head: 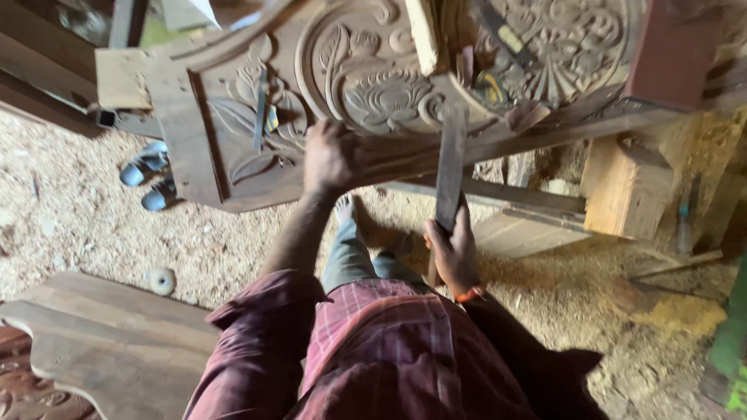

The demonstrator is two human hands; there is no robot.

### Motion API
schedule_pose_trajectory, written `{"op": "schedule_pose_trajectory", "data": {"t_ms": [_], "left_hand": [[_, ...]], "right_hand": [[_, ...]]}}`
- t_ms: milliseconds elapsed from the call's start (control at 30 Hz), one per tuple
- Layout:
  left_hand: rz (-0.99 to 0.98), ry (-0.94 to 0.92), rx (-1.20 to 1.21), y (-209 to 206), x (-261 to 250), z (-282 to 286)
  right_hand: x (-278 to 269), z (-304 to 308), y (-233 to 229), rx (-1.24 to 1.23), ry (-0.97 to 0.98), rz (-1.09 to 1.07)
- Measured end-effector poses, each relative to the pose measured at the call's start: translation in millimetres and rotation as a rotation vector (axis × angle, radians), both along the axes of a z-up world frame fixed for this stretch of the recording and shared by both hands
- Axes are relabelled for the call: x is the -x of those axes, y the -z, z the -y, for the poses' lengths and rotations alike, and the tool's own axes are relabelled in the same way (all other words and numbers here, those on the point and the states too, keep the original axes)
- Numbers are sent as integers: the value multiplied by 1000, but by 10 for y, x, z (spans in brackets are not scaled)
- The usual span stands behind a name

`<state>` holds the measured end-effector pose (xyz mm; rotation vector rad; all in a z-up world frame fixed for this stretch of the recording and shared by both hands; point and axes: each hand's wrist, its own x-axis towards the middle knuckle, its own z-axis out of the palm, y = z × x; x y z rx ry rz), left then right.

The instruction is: The person carves a floral design into a wooden panel using a chisel and mallet. They repeatedly strike the chisel to remove wood and refine the details of the carving.

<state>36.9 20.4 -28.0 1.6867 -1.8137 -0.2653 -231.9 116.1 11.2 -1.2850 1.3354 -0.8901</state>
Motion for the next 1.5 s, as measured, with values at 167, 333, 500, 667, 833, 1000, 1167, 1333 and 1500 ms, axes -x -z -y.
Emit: {"op": "schedule_pose_trajectory", "data": {"t_ms": [167, 333, 500, 667, 833, 1000, 1167, 1333, 1500], "left_hand": [[-79, -316, 14, -82, -659, -362], [-10, -507, 46, 85, -771, -1209], [-155, -347, -554, 152, -184, -1823], [-39, 71, -452, -13, 227, -1689], [-30, 277, -124, -362, 334, -1147], [-80, 347, -40, -602, 362, -508], [32, 449, -49, -633, 369, 219], [167, 558, 101, -395, 500, 993], [377, 794, -228, -28, 730, 1416]], "right_hand": [[497, -181, -45, 10, 55, -106], [912, -458, -121, -63, 240, -290], [994, -535, -158, -97, 405, -369], [1079, -295, -114, -43, 469, -213], [1188, 111, -85, -6, 481, -84], [1299, 348, 27, 70, 445, 40], [1317, 510, 88, -50, 480, -106], [1318, 748, -63, -78, 536, -250], [1223, 962, -336, 107, 476, -452]]}}
